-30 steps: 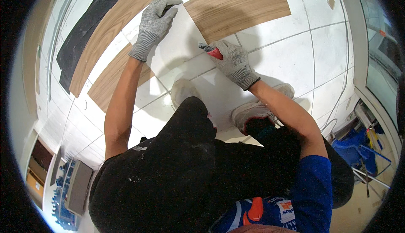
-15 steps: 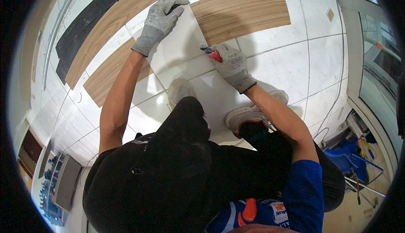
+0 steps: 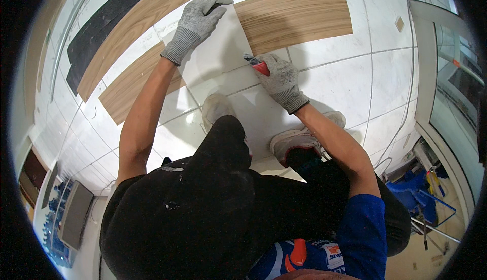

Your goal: The person measures and cuts vinyl floor tiles using a tape measure and a utility knife.

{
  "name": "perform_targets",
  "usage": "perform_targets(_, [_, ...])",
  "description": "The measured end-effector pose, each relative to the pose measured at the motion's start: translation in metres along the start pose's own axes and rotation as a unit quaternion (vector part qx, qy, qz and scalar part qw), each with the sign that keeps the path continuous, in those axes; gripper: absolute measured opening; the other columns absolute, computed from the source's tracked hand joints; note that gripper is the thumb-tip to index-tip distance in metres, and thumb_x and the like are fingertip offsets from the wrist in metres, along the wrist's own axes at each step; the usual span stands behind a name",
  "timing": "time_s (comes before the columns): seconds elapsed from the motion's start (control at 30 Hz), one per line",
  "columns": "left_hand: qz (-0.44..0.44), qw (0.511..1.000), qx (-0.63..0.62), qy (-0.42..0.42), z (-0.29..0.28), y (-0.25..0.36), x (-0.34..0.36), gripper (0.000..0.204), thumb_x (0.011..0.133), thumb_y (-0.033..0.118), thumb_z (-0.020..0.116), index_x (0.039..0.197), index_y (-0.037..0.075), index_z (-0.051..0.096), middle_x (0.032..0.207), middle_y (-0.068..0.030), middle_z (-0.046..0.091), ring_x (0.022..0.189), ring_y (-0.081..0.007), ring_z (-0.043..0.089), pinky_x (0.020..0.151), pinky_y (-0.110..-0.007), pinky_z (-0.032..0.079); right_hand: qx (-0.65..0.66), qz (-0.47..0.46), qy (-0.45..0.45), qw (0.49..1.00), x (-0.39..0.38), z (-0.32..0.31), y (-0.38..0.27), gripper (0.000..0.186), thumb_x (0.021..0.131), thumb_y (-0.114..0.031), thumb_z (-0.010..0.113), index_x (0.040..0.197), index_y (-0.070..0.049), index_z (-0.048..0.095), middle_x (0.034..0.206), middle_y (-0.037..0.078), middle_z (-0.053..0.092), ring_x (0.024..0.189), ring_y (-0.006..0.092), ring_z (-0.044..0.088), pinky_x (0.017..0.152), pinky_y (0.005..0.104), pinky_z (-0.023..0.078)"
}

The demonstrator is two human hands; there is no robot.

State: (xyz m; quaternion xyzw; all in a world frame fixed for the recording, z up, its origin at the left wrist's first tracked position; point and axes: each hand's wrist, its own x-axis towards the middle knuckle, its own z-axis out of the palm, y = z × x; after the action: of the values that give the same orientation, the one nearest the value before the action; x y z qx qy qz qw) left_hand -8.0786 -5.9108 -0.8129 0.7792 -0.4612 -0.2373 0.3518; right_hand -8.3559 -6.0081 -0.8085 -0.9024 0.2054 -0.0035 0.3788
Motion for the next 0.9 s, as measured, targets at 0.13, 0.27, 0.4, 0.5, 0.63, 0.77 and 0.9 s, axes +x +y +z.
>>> perform_targets(0.13, [-0.019, 1.0, -0.019, -0.005, 0.0004, 0.0004, -0.0013, 0.024, 0.102, 0.02, 0.061, 0.121, 0.012, 0.071, 0.089, -0.006, 0.061, 0.074, -0.0133, 0.059, 0.072, -0.031, 0.052, 0.006, -0.006, 0.012, 1.0, 0.0002, 0.0007, -0.0003, 0.029, 0.091, -0.028, 0.072, 0.109, -0.007, 0.066, 0.098, 0.013, 0.068, 0.089, 0.033, 0.069, 0.078, 0.0452, 0.054])
perform_targets(0.27, [-0.031, 0.999, -0.033, -0.006, 0.0026, -0.0032, -0.0014, 0.023, 0.102, 0.02, 0.061, 0.121, 0.012, 0.071, 0.089, -0.0042, 0.059, 0.071, -0.0107, 0.057, 0.067, -0.029, 0.051, 0.012, -0.015, 0.01, 1.0, 0.0003, 0.0015, 0.0033, 0.031, 0.089, -0.026, 0.074, 0.113, -0.007, 0.066, 0.099, 0.014, 0.07, 0.087, 0.035, 0.07, 0.076, 0.0448, 0.055])
perform_targets(0.4, [-0.012, 1.0, -0.029, 0.004, 0.0029, -0.0038, -0.0009, 0.023, 0.103, 0.019, 0.061, 0.121, 0.012, 0.072, 0.089, -0.0031, 0.058, 0.067, -0.0086, 0.055, 0.062, -0.027, 0.05, 0.007, -0.02, 0.017, 1.0, 0.0009, 0.0031, 0.004, 0.031, 0.089, -0.025, 0.075, 0.112, -0.007, 0.066, 0.097, 0.014, 0.07, 0.086, 0.0347, 0.07, 0.074, 0.0438, 0.055])
perform_targets(0.5, [-0.035, 0.999, -0.041, -0.007, 0.0017, 0.0, -0.0005, 0.023, 0.103, 0.02, 0.061, 0.121, 0.012, 0.072, 0.09, -0.0038, 0.059, 0.068, -0.009, 0.056, 0.063, -0.028, 0.05, 0.014, -0.011, 0.013, 1.0, 0.0011, 0.0019, 0.0025, 0.031, 0.088, -0.026, 0.075, 0.112, -0.007, 0.066, 0.097, 0.014, 0.07, 0.085, 0.0346, 0.07, 0.074, 0.0443, 0.055])
perform_targets(0.63, [0.005, 1.0, 0.001, 0.006, 0.0008, -0.0034, -0.0007, 0.023, 0.103, 0.021, 0.06, 0.121, 0.012, 0.072, 0.094, -0.0054, 0.063, 0.07, -0.0108, 0.057, 0.066, -0.029, 0.051, 0.003, -0.017, 0.019, 1.0, 0.0005, 0.0039, 0.0031, 0.031, 0.088, -0.026, 0.075, 0.112, -0.008, 0.067, 0.097, 0.014, 0.07, 0.085, 0.0345, 0.07, 0.074, 0.0445, 0.055])
perform_targets(0.77, [0.008, 1.0, -0.005, 0.009, 0.0019, -0.0033, -0.0004, 0.024, 0.102, 0.02, 0.061, 0.121, 0.011, 0.072, 0.096, -0.0063, 0.064, 0.07, -0.0126, 0.059, 0.068, -0.03, 0.051, -0.004, -0.012, 0.013, 1.0, 0.0002, 0.0024, 0.0027, 0.031, 0.088, -0.026, 0.075, 0.112, -0.008, 0.067, 0.097, 0.013, 0.07, 0.085, 0.0346, 0.069, 0.074, 0.0448, 0.054])
perform_targets(0.9, [0.001, 1.0, -0.018, 0.012, 0.0029, -0.004, -0.0011, 0.024, 0.1, 0.019, 0.062, 0.12, 0.011, 0.072, 0.096, -0.0073, 0.064, 0.073, -0.0149, 0.06, 0.072, -0.032, 0.052, -0.015, -0.019, 0.023, 0.999, -0.0008, 0.0053, 0.0043, 0.032, 0.088, -0.026, 0.075, 0.112, -0.008, 0.067, 0.097, 0.014, 0.07, 0.086, 0.0343, 0.069, 0.075, 0.0447, 0.054])
